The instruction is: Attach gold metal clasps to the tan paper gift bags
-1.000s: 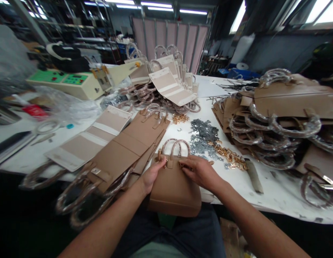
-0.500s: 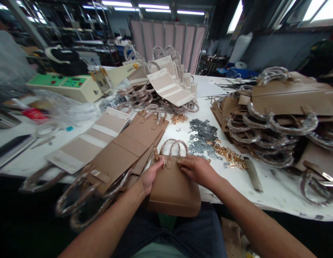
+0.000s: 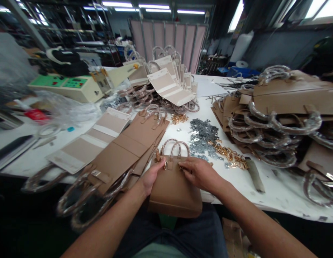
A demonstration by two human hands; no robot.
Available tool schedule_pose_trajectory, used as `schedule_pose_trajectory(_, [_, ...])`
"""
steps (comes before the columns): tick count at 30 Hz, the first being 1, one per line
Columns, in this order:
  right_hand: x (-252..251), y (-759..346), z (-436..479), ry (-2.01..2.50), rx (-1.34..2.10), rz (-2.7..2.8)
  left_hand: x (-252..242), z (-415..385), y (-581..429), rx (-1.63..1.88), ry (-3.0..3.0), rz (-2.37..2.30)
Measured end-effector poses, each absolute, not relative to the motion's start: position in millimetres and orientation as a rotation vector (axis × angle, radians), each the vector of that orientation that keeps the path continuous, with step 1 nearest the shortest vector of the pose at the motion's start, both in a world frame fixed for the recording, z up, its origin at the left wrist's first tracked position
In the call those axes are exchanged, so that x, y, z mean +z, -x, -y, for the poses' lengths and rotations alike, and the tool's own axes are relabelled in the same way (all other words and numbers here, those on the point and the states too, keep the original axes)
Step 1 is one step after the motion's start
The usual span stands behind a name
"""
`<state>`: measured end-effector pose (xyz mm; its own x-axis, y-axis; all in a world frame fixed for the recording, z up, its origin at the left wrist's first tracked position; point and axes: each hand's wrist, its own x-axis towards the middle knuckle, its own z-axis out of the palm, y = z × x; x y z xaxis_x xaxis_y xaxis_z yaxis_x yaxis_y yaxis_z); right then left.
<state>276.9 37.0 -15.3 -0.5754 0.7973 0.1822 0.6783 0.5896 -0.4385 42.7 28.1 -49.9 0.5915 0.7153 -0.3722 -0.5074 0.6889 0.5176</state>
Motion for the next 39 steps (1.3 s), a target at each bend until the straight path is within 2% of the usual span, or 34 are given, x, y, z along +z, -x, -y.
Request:
schedule_pose_trajectory(9, [-25,-271,-35,1.241,0.464,2.374,-49,-28,-43,0.730,-0.378,-0.604])
schedule_pose_trajectory(27, [-9,-259,-28,1.462,0.381,2.351,-47,-23,-43,0.799,-0.532,-0.634])
schedule_pose_trajectory(35, [-12,-244,-25,1.549,0.219,2.326,-44,-22,-45,0.814,-0.529,-0.664])
schedule_pose_trajectory(39, [-17,-249,-21,1.501,0.338,2.273,-47,-22,-45,0.817,-0.540,-0.655])
